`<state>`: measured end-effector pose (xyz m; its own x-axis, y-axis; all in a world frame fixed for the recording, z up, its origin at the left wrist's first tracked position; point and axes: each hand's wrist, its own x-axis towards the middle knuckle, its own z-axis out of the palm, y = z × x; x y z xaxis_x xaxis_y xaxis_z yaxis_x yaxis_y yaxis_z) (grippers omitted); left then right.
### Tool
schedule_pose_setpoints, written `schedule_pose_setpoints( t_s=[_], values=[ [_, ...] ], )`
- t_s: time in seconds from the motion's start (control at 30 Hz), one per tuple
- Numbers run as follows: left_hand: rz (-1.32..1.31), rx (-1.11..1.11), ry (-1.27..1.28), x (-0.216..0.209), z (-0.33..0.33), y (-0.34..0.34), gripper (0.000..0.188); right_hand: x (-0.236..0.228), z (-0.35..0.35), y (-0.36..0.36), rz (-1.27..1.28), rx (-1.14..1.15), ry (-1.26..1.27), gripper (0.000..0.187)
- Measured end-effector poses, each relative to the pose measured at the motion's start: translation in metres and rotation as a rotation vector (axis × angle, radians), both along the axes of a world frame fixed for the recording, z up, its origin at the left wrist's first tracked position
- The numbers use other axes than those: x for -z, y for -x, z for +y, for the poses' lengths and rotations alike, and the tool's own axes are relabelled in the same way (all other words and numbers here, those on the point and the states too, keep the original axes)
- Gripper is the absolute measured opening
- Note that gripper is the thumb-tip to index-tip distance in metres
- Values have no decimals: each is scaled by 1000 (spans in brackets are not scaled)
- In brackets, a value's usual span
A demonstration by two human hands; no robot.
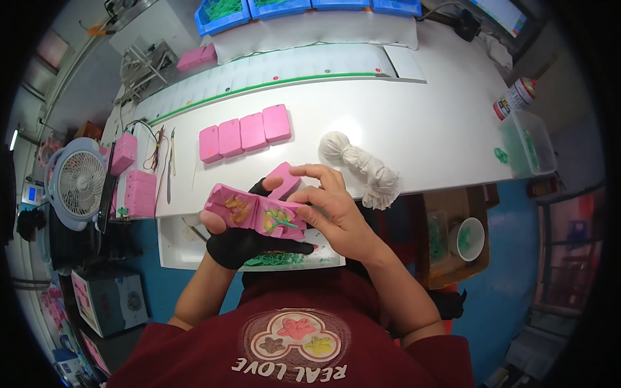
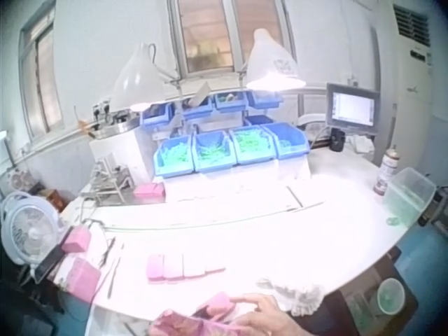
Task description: Preparing candle wicks by threading them through green plastic holders and placing them into pink molds.
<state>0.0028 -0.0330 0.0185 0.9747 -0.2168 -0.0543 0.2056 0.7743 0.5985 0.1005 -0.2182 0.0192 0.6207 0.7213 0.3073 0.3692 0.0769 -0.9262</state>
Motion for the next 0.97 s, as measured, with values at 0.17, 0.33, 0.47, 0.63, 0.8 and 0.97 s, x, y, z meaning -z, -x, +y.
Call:
schedule_pose_setpoints(
  t_s=[0.17, 0.33, 0.47, 0.63, 0.8, 0.97],
  values=[
    [-79, 119, 202, 16, 6, 8, 109, -11, 0, -12, -40, -228, 44, 13],
    [-14, -144, -163, 19, 0, -2, 97, -2, 7, -3, 69, -97, 117, 15],
    [-40, -231, -234, 27, 3, -6, 97, 5, 10, 6, 439, 99, -56, 16],
    [-29, -262, -289, 21, -2, -4, 97, 1, 13, 6, 468, 83, 25, 17],
    [-49, -228, -363, 24, 3, -5, 100, -2, 12, 0, 421, 34, 97, 9],
    [-106, -217, -514, 29, 8, -5, 100, -12, 10, -11, 233, -13, 238, 9]
  ],
)
